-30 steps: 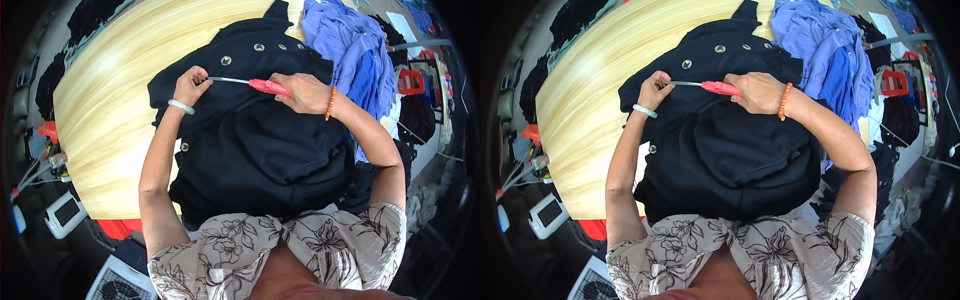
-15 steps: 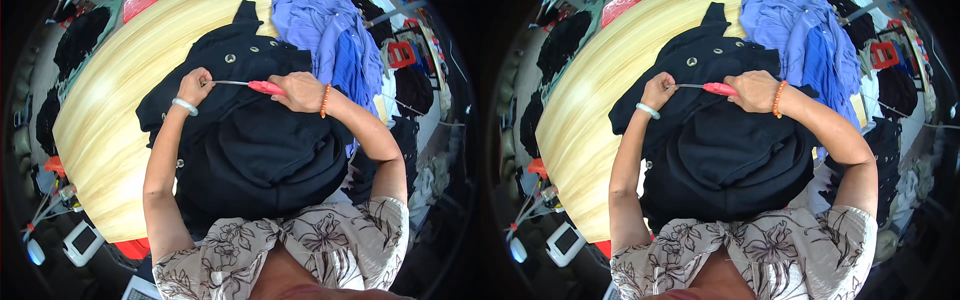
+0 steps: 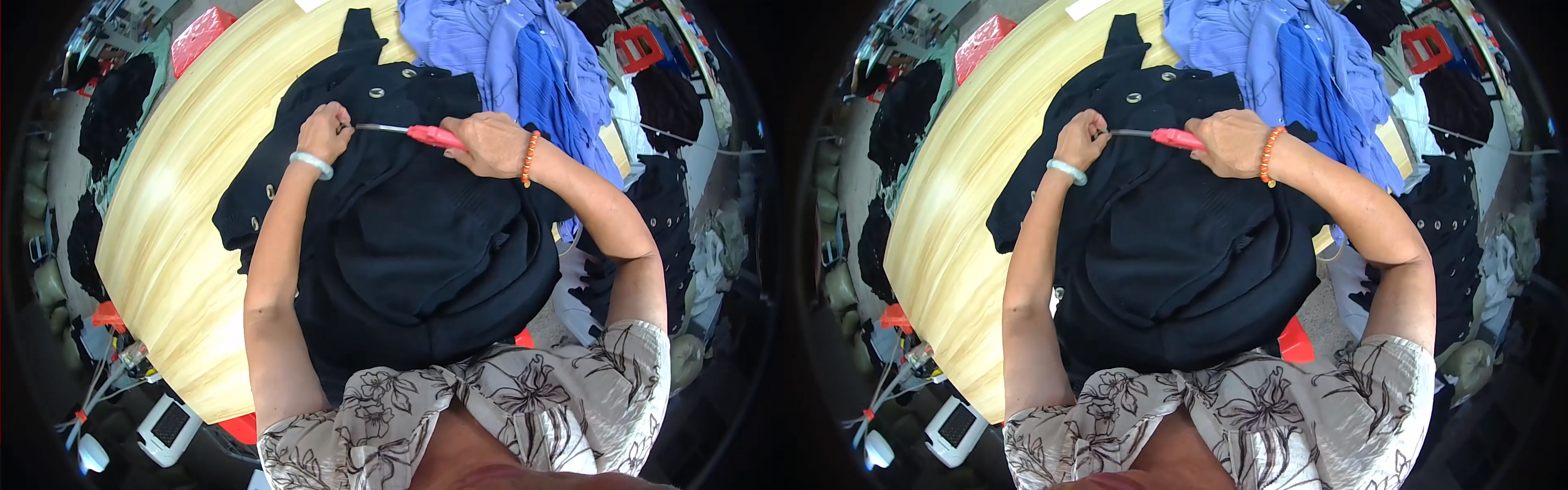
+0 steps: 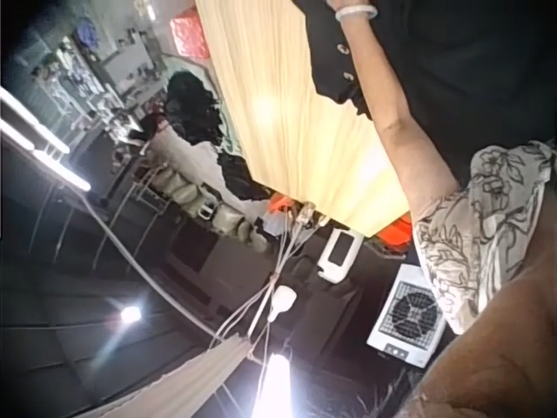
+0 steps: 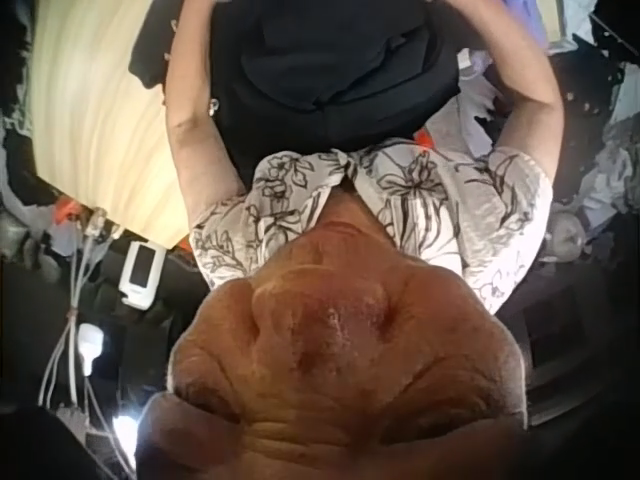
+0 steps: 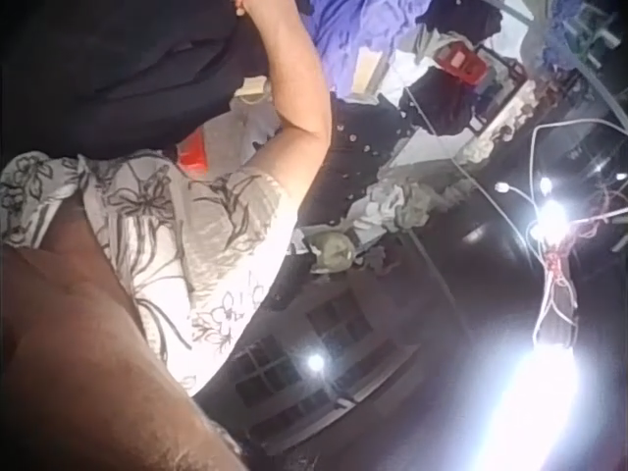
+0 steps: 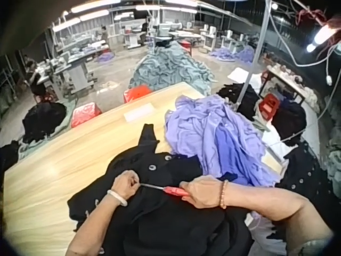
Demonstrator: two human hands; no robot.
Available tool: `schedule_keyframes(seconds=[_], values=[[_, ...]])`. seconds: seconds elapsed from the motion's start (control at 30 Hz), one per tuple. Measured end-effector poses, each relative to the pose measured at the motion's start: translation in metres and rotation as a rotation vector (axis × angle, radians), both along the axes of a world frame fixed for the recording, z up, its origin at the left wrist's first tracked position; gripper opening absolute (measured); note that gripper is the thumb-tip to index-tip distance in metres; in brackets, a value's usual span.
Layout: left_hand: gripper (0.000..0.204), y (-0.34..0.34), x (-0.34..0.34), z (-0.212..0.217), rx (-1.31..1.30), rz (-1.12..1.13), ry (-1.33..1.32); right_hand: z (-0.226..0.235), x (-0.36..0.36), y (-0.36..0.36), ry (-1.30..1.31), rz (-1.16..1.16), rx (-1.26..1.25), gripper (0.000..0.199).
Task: Trimming loose threads from black garments using a pair of scissors.
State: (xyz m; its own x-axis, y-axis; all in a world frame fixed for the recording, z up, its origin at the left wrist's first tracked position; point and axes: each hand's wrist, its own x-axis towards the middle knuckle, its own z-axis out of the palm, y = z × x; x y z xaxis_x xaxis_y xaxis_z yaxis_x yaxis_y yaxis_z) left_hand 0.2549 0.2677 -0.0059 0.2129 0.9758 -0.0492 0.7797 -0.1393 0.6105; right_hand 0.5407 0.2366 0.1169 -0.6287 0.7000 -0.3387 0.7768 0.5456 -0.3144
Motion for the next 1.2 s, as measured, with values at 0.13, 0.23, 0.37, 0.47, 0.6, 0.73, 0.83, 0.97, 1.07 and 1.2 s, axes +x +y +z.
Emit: schedule_keyframes(seconds=[0.13, 0.23, 0.37, 0.47, 0.6, 0.73, 0.83, 0.97, 1.07, 1.2], values=[[0.011, -0.003, 0.005, 0.002, -0.040, 0.007, -0.101, -0.007, 0.009, 0.003, 0.108, -0.059, -0.083, 0.026], [0.018, 0.014, 0.018, 0.008, 0.300, -0.045, 0.242, -0.014, 0.026, 0.007, 0.110, -0.124, -0.064, 0.028], [0.023, 0.047, 0.060, 0.002, 0.085, 0.001, 0.126, -0.015, 0.039, 0.005, 0.104, -0.193, 0.002, 0.032], [0.025, 0.060, 0.076, -0.011, -0.141, -0.046, 0.258, -0.018, 0.047, 0.007, -0.015, -0.192, 0.013, 0.028], [0.025, 0.053, 0.071, -0.025, -0.197, -0.075, 0.132, -0.020, 0.056, 0.002, -0.028, -0.179, 0.023, 0.027], [0.035, 0.057, 0.088, -0.018, -0.008, -0.036, 0.211, -0.023, 0.065, 0.002, 0.124, -0.252, 0.057, 0.026], [0.045, 0.084, 0.104, -0.045, 0.077, 0.006, 0.053, -0.032, 0.076, 0.001, 0.046, -0.318, 0.099, 0.025], [0.040, 0.095, 0.130, -0.058, -0.021, -0.035, 0.262, -0.034, 0.086, -0.004, -0.085, -0.329, 0.121, 0.024], [0.033, 0.094, 0.119, -0.069, -0.019, -0.057, 0.152, -0.029, 0.083, -0.004, -0.117, -0.318, 0.086, 0.023], [0.035, 0.076, 0.119, -0.068, 0.093, -0.126, 0.088, -0.035, 0.074, -0.007, -0.013, -0.241, 0.216, 0.024]])
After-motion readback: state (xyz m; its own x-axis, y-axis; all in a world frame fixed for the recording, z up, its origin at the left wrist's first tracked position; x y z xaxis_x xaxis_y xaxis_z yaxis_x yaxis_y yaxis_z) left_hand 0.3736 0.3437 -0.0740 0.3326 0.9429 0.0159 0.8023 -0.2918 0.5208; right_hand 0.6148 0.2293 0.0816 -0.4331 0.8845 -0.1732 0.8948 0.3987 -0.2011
